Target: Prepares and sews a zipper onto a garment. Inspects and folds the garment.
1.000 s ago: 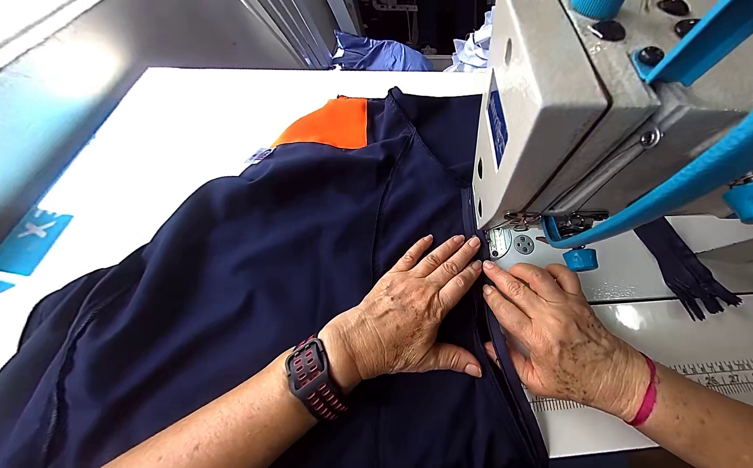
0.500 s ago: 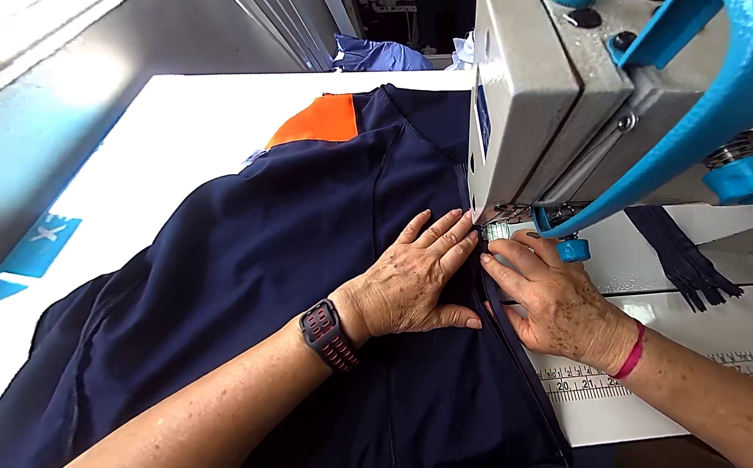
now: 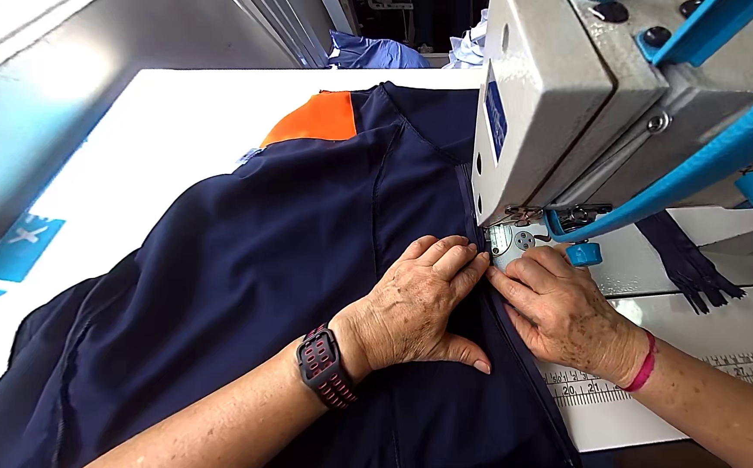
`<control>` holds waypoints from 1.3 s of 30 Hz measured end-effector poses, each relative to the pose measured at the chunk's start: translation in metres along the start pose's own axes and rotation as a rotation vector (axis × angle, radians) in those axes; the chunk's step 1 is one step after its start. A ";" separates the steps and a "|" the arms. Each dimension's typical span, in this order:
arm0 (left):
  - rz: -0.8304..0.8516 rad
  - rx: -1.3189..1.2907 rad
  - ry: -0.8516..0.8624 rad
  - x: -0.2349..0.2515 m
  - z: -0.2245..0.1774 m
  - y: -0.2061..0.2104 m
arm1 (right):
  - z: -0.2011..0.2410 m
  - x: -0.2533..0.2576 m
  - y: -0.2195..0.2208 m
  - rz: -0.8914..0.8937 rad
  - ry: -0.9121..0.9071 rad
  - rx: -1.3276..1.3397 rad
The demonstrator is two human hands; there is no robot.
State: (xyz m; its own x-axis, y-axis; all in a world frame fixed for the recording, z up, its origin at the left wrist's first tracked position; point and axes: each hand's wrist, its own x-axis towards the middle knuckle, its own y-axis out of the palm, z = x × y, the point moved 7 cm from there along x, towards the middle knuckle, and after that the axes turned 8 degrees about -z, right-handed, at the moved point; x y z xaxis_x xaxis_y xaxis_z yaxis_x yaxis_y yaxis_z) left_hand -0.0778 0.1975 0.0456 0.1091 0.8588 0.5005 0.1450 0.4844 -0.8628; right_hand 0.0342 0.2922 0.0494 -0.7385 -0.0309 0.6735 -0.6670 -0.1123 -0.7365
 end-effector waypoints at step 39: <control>0.011 -0.039 -0.007 0.004 0.003 0.001 | -0.008 -0.002 0.001 0.012 0.019 0.029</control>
State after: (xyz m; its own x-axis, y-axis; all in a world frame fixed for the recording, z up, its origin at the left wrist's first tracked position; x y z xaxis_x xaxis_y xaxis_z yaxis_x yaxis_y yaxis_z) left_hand -0.0803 0.2019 0.0464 0.1045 0.8654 0.4900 0.1816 0.4679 -0.8650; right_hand 0.0343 0.2998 0.0474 -0.7481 -0.0138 0.6635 -0.6554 -0.1411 -0.7419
